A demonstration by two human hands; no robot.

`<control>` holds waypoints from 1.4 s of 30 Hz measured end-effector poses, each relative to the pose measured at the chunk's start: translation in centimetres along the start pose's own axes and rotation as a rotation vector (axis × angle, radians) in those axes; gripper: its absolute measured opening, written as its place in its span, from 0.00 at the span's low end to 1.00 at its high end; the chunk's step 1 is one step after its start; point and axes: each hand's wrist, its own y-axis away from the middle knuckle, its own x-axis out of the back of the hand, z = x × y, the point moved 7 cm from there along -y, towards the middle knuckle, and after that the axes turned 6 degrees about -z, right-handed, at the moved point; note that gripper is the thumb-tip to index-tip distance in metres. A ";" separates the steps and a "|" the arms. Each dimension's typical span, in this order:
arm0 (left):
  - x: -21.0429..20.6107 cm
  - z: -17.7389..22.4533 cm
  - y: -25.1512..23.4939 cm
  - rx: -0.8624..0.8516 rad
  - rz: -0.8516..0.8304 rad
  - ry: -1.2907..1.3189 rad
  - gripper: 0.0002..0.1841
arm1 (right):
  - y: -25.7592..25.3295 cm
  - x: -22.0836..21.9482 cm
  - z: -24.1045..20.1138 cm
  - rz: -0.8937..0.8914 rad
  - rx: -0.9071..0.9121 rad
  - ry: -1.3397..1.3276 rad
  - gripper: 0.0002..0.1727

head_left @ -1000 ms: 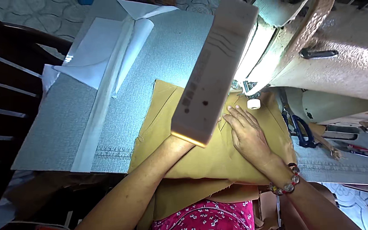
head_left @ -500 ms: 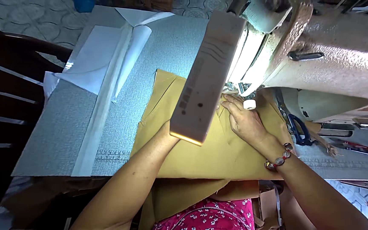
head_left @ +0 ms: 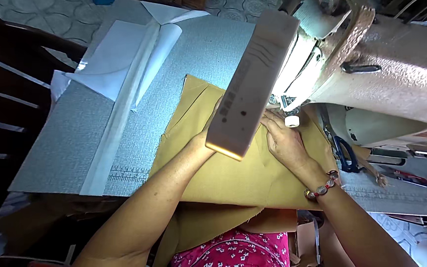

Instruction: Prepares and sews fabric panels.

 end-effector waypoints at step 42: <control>-0.2 6.5 9.1 -0.141 0.001 -0.077 0.26 | 11.3 4.2 -5.3 0.129 -0.149 -0.162 0.15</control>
